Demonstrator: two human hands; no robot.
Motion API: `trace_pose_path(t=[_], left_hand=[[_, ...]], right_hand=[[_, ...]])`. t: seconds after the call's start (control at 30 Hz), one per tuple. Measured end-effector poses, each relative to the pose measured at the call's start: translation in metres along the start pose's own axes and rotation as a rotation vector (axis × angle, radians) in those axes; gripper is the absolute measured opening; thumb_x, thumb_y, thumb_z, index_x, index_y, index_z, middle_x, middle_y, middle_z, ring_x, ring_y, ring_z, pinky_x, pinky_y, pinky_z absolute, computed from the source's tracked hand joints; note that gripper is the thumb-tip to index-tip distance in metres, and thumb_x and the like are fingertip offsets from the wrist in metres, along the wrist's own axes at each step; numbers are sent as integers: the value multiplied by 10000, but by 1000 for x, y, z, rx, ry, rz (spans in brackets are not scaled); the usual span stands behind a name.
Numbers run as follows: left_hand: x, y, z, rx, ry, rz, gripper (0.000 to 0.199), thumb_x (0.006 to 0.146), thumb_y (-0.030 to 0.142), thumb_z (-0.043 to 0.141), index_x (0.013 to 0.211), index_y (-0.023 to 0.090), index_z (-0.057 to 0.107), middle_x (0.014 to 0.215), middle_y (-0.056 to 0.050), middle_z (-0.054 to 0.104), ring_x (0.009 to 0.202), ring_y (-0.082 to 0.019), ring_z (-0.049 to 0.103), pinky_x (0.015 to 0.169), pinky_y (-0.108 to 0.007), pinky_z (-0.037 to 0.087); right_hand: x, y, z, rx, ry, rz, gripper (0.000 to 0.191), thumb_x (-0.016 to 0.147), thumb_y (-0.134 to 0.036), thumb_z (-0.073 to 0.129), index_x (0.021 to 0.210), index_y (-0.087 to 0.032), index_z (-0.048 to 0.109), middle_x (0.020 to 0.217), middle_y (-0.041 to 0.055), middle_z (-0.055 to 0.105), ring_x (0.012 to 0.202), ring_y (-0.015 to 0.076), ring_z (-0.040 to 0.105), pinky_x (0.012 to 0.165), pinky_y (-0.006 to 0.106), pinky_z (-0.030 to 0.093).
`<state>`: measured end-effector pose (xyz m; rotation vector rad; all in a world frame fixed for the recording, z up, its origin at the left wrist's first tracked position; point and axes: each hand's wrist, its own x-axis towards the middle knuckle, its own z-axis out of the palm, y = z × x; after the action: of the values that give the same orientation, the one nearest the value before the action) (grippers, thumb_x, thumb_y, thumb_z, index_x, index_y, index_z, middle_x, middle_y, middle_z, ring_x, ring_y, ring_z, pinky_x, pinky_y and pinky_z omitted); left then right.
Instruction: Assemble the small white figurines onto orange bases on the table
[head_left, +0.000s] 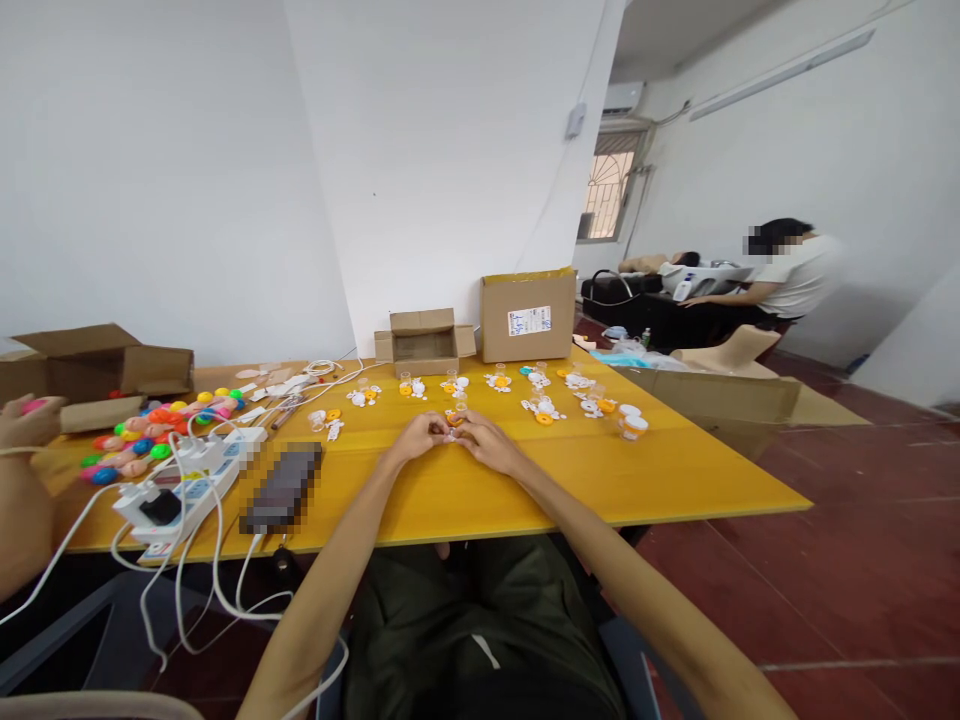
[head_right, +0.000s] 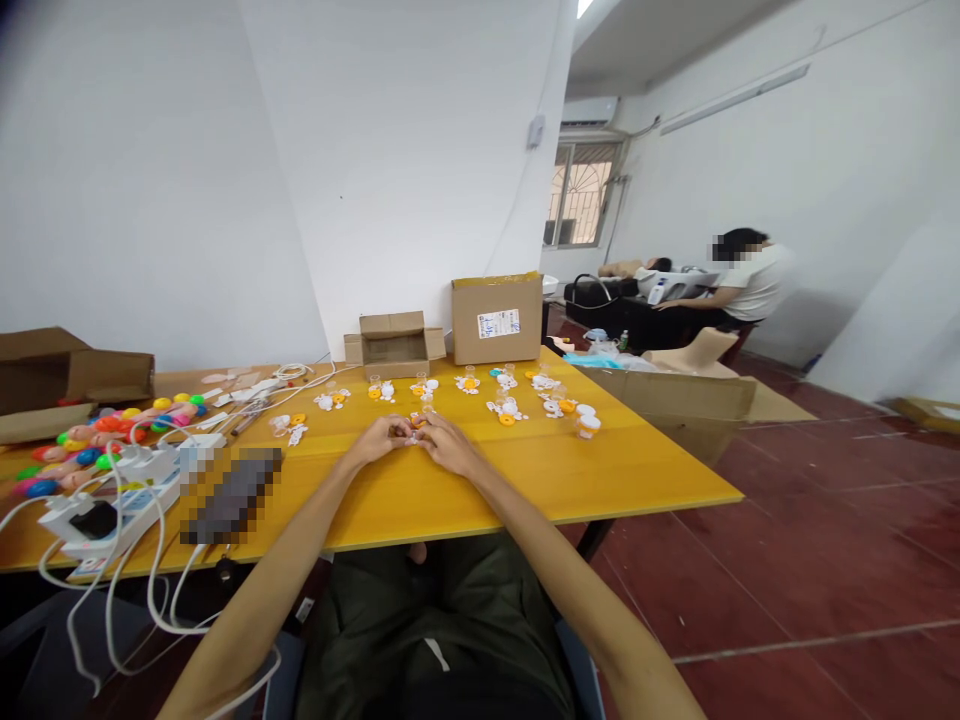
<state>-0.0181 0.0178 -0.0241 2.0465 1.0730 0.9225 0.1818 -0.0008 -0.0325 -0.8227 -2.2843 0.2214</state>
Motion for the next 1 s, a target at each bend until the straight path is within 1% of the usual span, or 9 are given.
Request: trace_pose_path(t=[0.13, 0.27, 0.43, 0.57, 0.7, 0.83, 1.0], left_hand=[[-1, 1, 0, 39, 26, 12, 99, 725, 286, 757, 723, 194, 718, 810, -22, 681, 777, -168, 604, 812, -321, 512], [-1, 1, 0, 27, 41, -2, 87, 720, 268, 754, 726, 186, 725, 827, -26, 693, 766, -162, 608, 798, -311, 512], [0, 0, 1, -24, 48, -41, 108, 684, 268, 788, 712, 176, 738, 822, -26, 705, 746, -156, 614, 781, -303, 512], [1, -1, 1, -57, 58, -59, 136, 662, 287, 815, 690, 176, 742, 823, -30, 714, 736, -158, 619, 763, -305, 514], [1, -1, 2, -64, 60, -69, 171, 647, 319, 833, 678, 177, 742, 813, -26, 716, 725, -156, 620, 743, -300, 513], [1, -1, 2, -39, 71, -79, 158, 647, 307, 822, 686, 175, 745, 784, -18, 712, 694, -149, 609, 716, -290, 505], [0, 2, 1, 28, 103, -55, 79, 663, 255, 788, 685, 189, 751, 772, -13, 715, 695, -156, 615, 715, -288, 502]], right_hand=[[2, 5, 3, 90, -6, 44, 131, 912, -173, 620, 944, -225, 736, 1242, 90, 626, 1221, 220, 588, 1066, 423, 467], [4, 15, 8, 273, -16, 119, 136, 917, -283, 642, 950, -238, 767, 1282, 92, 613, 1266, 235, 564, 1120, 440, 422], [4, 22, 9, 486, -35, 187, 294, 867, -530, 677, 954, -277, 800, 1285, 84, 627, 1290, 275, 539, 1154, 467, 376], [4, 23, 4, 564, -78, 243, 415, 806, -652, 682, 954, -285, 808, 1326, 82, 622, 1327, 306, 501, 1171, 494, 334], [5, 22, 2, 622, -103, 295, 485, 746, -712, 699, 943, -283, 812, 1365, 84, 608, 1367, 321, 458, 1175, 495, 313], [5, 21, 3, 652, -100, 318, 556, 705, -755, 700, 957, -272, 811, 1399, 94, 584, 1366, 323, 459, 1169, 486, 312], [5, 21, 5, 623, -60, 341, 520, 719, -725, 709, 949, -269, 811, 1378, 87, 596, 1323, 312, 498, 1158, 471, 327]])
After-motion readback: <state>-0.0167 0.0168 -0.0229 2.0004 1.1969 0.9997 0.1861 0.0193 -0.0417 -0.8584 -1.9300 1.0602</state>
